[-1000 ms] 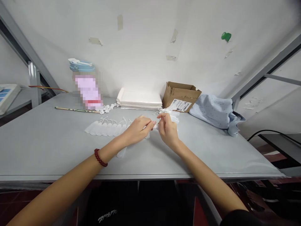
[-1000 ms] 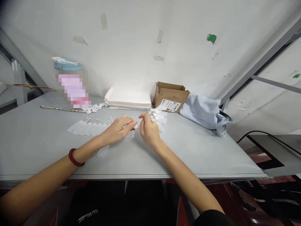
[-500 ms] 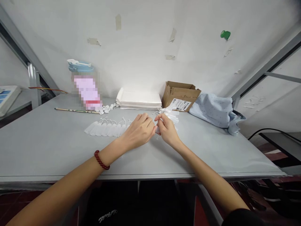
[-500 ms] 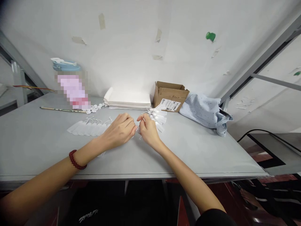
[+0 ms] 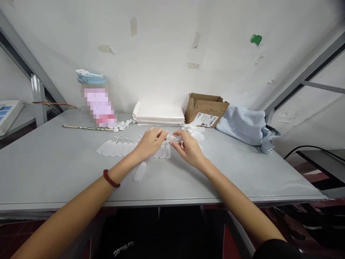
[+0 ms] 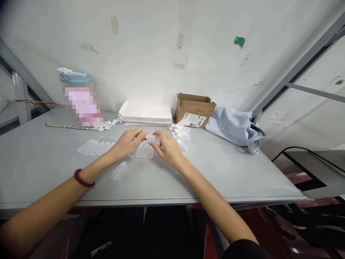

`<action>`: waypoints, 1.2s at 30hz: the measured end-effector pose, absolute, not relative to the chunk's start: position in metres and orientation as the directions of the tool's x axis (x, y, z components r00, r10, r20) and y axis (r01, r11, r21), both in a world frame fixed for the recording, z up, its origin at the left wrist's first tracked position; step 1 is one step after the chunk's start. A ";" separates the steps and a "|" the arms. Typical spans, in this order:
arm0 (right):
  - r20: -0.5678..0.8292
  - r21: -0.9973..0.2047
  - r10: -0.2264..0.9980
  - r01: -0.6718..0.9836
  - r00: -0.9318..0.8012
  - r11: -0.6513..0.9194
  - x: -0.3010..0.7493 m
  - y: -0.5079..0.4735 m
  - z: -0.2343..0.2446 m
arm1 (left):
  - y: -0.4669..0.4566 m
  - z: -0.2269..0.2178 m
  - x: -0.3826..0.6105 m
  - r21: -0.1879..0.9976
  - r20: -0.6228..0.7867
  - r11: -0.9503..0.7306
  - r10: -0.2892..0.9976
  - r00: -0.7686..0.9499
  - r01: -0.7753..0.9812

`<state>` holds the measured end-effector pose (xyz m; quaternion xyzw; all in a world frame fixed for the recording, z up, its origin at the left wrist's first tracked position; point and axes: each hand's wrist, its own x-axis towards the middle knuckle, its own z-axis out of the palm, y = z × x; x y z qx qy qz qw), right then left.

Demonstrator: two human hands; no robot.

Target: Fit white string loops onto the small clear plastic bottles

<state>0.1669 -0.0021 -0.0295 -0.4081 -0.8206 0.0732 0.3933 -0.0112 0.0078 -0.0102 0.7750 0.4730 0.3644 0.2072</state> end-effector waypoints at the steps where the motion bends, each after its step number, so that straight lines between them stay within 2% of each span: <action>1: 0.625 -0.341 0.675 0.641 -0.392 0.688 0.167 -0.001 -0.031 | 0.010 -0.008 -0.015 0.713 0.317 -0.431 0.902 0.294 0.553; 3: 0.675 -0.182 0.596 0.684 -0.435 0.706 0.168 0.002 -0.035 | 0.012 -0.003 -0.021 0.774 0.219 -0.387 0.906 0.361 0.501; 5: 0.706 -0.084 0.545 0.710 -0.453 0.699 0.168 0.005 -0.037 | 0.012 0.001 -0.025 0.797 0.162 -0.372 0.891 0.425 0.476; 9: 0.744 -0.013 0.486 0.717 -0.459 0.697 0.169 0.007 -0.036 | 0.006 0.004 -0.023 0.810 0.214 -0.404 0.878 0.428 0.425; 12: 0.746 -0.032 0.472 0.682 -0.470 0.731 0.172 0.007 -0.034 | 0.001 0.001 -0.019 0.752 0.320 -0.492 0.854 0.410 0.439; 16: 0.688 -0.137 0.527 0.625 -0.498 0.769 0.175 0.007 -0.032 | 0.003 -0.008 -0.017 0.579 0.474 -0.648 0.762 0.442 0.495; 19: 0.622 -0.204 0.573 0.595 -0.534 0.777 0.178 0.011 -0.032 | 0.008 -0.014 -0.018 0.478 0.528 -0.712 0.701 0.479 0.515; 21: 0.606 -0.219 0.598 0.613 -0.524 0.759 0.183 0.018 -0.033 | 0.013 -0.015 -0.020 0.455 0.534 -0.713 0.698 0.477 0.534; 23: 0.616 -0.232 0.645 0.679 -0.452 0.697 0.192 0.028 -0.035 | 0.018 -0.013 -0.025 0.471 0.541 -0.671 0.732 0.414 0.572; 26: 0.648 -0.269 0.719 0.808 -0.251 0.524 0.212 0.045 -0.039 | 0.028 -0.009 -0.039 0.507 0.550 -0.542 0.802 0.233 0.670; 29: 0.660 -0.270 0.741 0.880 -0.126 0.390 0.232 0.057 -0.042 | 0.039 -0.005 -0.056 0.473 0.539 -0.410 0.835 0.111 0.780; 33: 0.670 -0.252 0.735 0.901 -0.101 0.353 0.245 0.062 -0.041 | 0.050 -0.004 -0.077 0.403 0.504 -0.264 0.863 0.028 0.876; 36: 0.667 -0.299 0.742 0.891 -0.061 0.341 0.248 0.061 -0.036 | 0.056 -0.006 -0.092 0.352 0.462 -0.165 0.887 -0.018 0.921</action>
